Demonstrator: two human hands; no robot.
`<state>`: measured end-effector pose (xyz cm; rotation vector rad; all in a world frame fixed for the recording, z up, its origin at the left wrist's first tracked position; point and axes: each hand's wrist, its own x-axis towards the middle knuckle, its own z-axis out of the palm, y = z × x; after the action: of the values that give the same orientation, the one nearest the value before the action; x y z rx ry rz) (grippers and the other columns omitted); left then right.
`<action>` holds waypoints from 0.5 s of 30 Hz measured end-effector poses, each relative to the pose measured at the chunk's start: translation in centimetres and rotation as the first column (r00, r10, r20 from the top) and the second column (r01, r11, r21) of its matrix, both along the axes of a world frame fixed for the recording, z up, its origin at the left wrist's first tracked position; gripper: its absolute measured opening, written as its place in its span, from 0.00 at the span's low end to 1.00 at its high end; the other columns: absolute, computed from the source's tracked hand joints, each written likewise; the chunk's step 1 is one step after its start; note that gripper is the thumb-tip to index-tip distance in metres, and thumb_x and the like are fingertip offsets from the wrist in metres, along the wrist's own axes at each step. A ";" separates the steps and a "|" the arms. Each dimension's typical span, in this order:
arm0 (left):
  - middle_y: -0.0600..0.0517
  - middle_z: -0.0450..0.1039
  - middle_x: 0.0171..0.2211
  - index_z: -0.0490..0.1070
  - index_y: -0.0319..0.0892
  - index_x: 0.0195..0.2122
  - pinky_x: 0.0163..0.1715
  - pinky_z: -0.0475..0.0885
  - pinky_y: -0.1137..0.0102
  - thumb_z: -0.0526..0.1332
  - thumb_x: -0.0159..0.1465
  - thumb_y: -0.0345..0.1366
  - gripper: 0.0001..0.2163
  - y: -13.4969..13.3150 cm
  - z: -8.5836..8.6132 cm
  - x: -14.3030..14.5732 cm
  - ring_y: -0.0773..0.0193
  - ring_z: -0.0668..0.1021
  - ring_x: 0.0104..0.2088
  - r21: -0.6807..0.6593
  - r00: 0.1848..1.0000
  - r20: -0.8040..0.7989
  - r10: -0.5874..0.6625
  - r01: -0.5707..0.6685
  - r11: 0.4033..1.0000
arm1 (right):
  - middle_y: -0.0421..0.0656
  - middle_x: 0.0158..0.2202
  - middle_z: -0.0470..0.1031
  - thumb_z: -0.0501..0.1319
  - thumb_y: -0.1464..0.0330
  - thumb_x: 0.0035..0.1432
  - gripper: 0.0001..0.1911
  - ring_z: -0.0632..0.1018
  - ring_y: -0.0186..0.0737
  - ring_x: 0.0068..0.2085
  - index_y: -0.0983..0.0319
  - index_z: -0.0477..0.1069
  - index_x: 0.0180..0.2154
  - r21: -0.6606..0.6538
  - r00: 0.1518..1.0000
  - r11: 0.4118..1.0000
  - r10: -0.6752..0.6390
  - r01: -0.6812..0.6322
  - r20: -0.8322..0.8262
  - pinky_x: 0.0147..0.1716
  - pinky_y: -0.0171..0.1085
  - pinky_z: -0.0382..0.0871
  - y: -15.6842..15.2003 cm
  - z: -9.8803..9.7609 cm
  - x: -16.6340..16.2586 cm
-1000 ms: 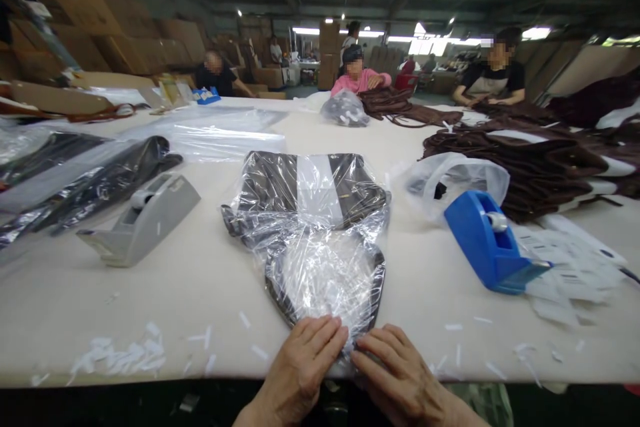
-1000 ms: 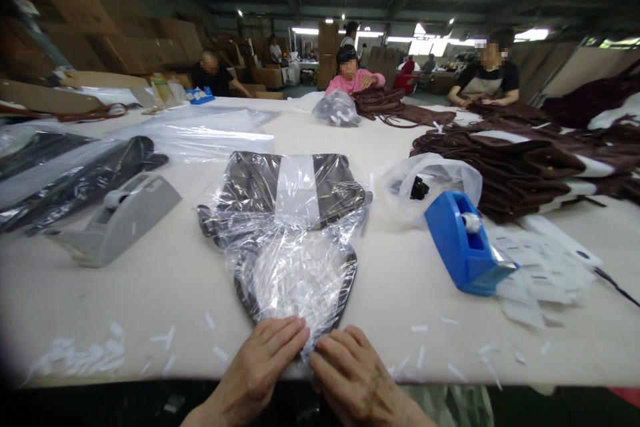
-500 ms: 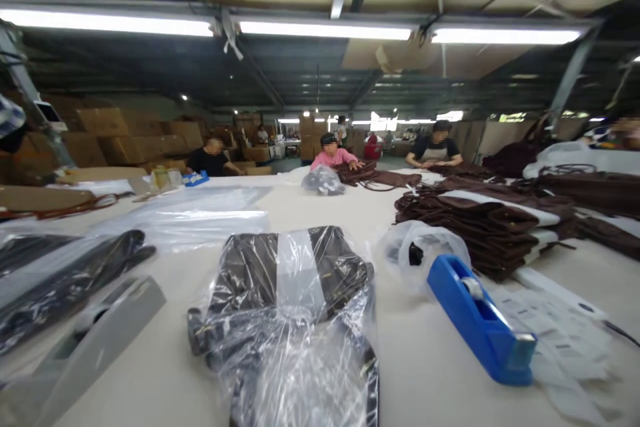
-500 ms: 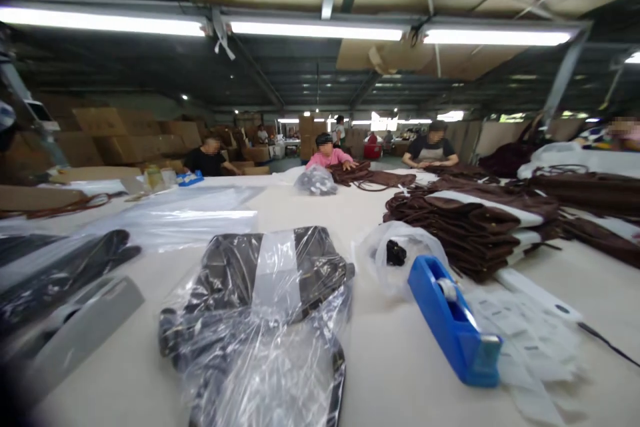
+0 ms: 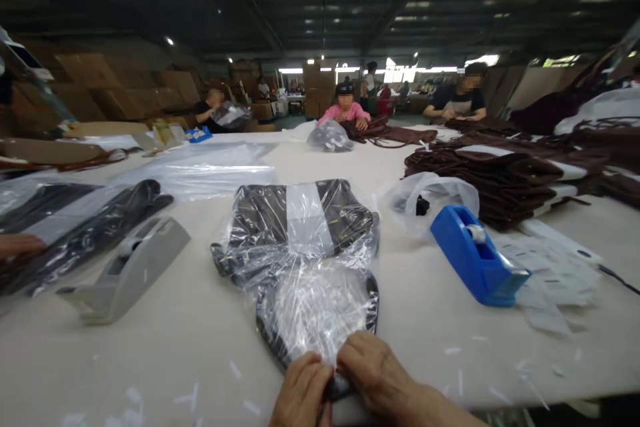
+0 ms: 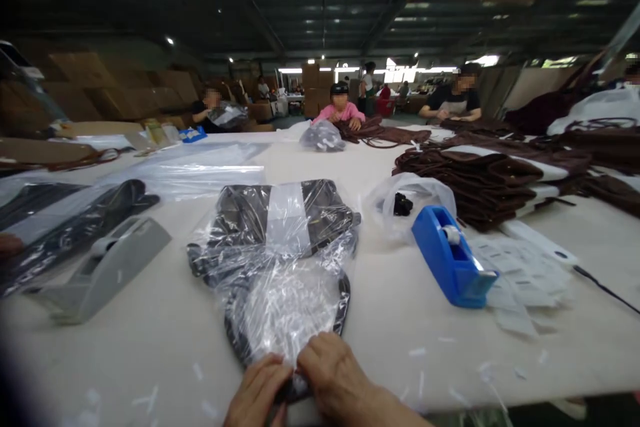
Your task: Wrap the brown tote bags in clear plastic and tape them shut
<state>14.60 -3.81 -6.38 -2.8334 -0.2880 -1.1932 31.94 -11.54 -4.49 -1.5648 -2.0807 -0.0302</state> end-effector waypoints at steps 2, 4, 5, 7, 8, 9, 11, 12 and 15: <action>0.44 0.72 0.37 0.67 0.32 0.44 0.45 0.72 0.69 0.54 0.56 0.26 0.15 -0.5 0.3 0.0 0.60 0.72 0.47 -0.026 1.000 -0.008 -0.001 0.001 1.000 | 0.43 0.28 0.70 0.56 0.77 0.51 0.04 0.70 0.38 0.30 0.63 0.67 0.28 -0.157 0.999 0.987 -0.046 0.042 -0.017 0.30 0.35 0.59 0.1 1.2 0.1; 0.45 0.72 0.36 0.69 0.36 0.42 0.47 0.70 0.66 0.56 0.56 0.27 0.12 -1.2 0.5 0.4 0.59 0.72 0.47 0.014 0.999 0.047 0.022 -0.023 1.000 | 0.43 0.29 0.72 0.58 0.75 0.53 0.04 0.71 0.38 0.32 0.63 0.69 0.28 -0.330 0.996 0.941 -0.087 0.078 -0.013 0.31 0.34 0.59 0.6 2.4 0.2; 0.47 0.72 0.35 0.71 0.39 0.39 0.49 0.68 0.63 0.56 0.57 0.28 0.10 -1.5 0.3 0.7 0.59 0.72 0.46 0.036 0.993 0.105 0.045 -0.049 0.998 | 0.43 0.30 0.72 0.59 0.74 0.54 0.03 0.72 0.38 0.32 0.63 0.70 0.29 -0.410 0.995 0.908 -0.097 0.086 -0.007 0.31 0.33 0.59 0.9 2.9 0.3; 0.49 0.72 0.34 0.73 0.42 0.36 0.53 0.63 0.60 0.56 0.58 0.29 0.08 -2.1 -0.2 1.3 0.60 0.73 0.44 0.030 0.971 0.208 0.113 -0.122 0.992 | 0.43 0.30 0.74 0.60 0.71 0.55 0.04 0.73 0.38 0.33 0.63 0.72 0.29 -0.532 0.995 0.843 -0.096 0.079 -0.005 0.30 0.33 0.59 1.6 4.0 0.5; 0.49 0.72 0.34 0.73 0.42 0.36 0.54 0.61 0.59 0.56 0.59 0.30 0.08 -2.4 -0.6 1.5 0.60 0.73 0.43 0.006 0.960 0.234 0.151 -0.157 0.988 | 0.43 0.31 0.75 0.60 0.70 0.55 0.04 0.74 0.38 0.33 0.62 0.73 0.29 -0.575 0.995 0.815 -0.098 0.072 -0.013 0.30 0.33 0.59 2.0 4.5 0.6; 0.49 0.73 0.34 0.74 0.41 0.37 0.55 0.60 0.59 0.56 0.59 0.31 0.08 -2.6 -0.8 1.7 0.60 0.73 0.43 -0.017 0.957 0.233 0.171 -0.172 0.985 | 0.43 0.31 0.76 0.60 0.70 0.55 0.04 0.75 0.39 0.33 0.62 0.73 0.30 -0.606 0.994 0.792 -0.110 0.071 -0.028 0.30 0.33 0.59 2.4 4.9 0.7; 0.48 0.73 0.35 0.73 0.40 0.39 0.55 0.59 0.59 0.57 0.59 0.31 0.09 -2.8 -1.1 1.8 0.60 0.73 0.44 -0.049 0.966 0.188 0.179 -0.173 0.984 | 0.42 0.30 0.76 0.62 0.69 0.54 0.03 0.75 0.40 0.34 0.61 0.74 0.31 -0.640 0.984 0.763 -0.165 0.087 -0.064 0.31 0.33 0.60 2.9 5.4 0.7; 0.48 0.73 0.36 0.73 0.39 0.40 0.55 0.60 0.58 0.57 0.59 0.30 0.09 -2.9 -1.0 1.8 0.60 0.73 0.44 -0.062 0.968 0.174 0.179 -0.171 0.983 | 0.42 0.30 0.76 0.63 0.70 0.53 0.02 0.75 0.41 0.33 0.61 0.74 0.32 -0.642 0.976 0.760 -0.198 0.098 -0.085 0.31 0.33 0.60 3.1 5.5 0.6; 0.47 0.73 0.36 0.73 0.38 0.39 0.54 0.60 0.59 0.57 0.59 0.28 0.09 -3.1 -0.6 1.6 0.60 0.73 0.44 -0.098 0.971 0.139 0.193 -0.180 0.979 | 0.41 0.29 0.75 0.61 0.72 0.54 0.02 0.74 0.38 0.32 0.62 0.71 0.33 -0.551 0.940 0.829 -0.257 0.095 -0.224 0.31 0.33 0.62 2.5 5.3 0.8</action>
<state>16.20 -6.88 -6.95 -2.7150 -0.6120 -1.3813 32.74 -9.04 0.77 -1.9400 -1.7823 0.7341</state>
